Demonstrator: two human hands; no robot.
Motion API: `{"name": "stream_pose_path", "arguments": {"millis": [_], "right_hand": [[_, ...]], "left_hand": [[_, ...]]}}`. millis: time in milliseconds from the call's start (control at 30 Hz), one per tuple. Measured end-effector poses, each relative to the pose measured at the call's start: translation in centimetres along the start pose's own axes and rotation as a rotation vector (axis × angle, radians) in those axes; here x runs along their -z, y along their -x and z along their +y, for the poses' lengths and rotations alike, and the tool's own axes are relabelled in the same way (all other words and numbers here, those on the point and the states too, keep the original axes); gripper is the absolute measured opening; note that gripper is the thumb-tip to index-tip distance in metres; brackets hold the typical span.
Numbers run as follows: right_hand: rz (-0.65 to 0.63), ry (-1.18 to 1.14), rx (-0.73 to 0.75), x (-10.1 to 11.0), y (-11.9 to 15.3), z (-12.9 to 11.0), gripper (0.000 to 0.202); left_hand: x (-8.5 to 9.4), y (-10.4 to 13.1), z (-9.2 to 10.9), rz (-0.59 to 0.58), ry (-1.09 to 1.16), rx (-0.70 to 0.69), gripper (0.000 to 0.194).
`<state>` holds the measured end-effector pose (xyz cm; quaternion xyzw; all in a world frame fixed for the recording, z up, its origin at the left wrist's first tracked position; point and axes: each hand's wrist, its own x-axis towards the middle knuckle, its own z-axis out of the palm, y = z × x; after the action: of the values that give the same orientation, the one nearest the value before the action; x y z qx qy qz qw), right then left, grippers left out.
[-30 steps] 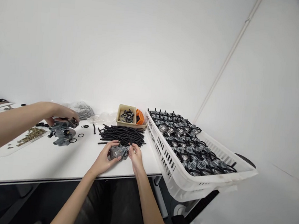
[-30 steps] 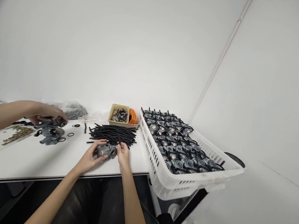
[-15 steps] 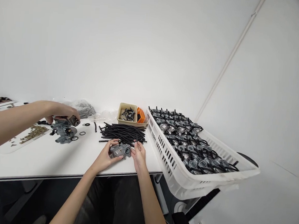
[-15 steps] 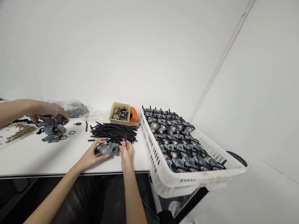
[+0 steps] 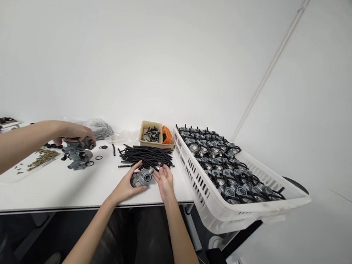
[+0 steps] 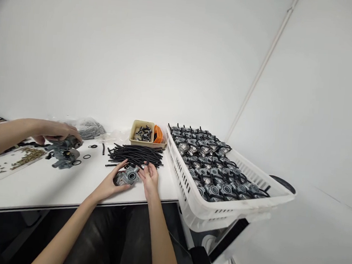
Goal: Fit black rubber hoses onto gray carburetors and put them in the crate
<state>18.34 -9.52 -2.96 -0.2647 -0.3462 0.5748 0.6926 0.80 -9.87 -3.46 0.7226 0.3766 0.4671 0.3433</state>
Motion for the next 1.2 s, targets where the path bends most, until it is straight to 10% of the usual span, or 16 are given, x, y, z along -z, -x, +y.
{"name": "stream_pose_path", "arguments": {"millis": [1200], "right_hand": [[-0.210, 0.277, 0.102, 0.7, -0.4, 1.5, 0.035]], "left_hand": [[-0.6, 0.1, 0.9, 0.021, 0.085, -0.039, 0.066]]}}
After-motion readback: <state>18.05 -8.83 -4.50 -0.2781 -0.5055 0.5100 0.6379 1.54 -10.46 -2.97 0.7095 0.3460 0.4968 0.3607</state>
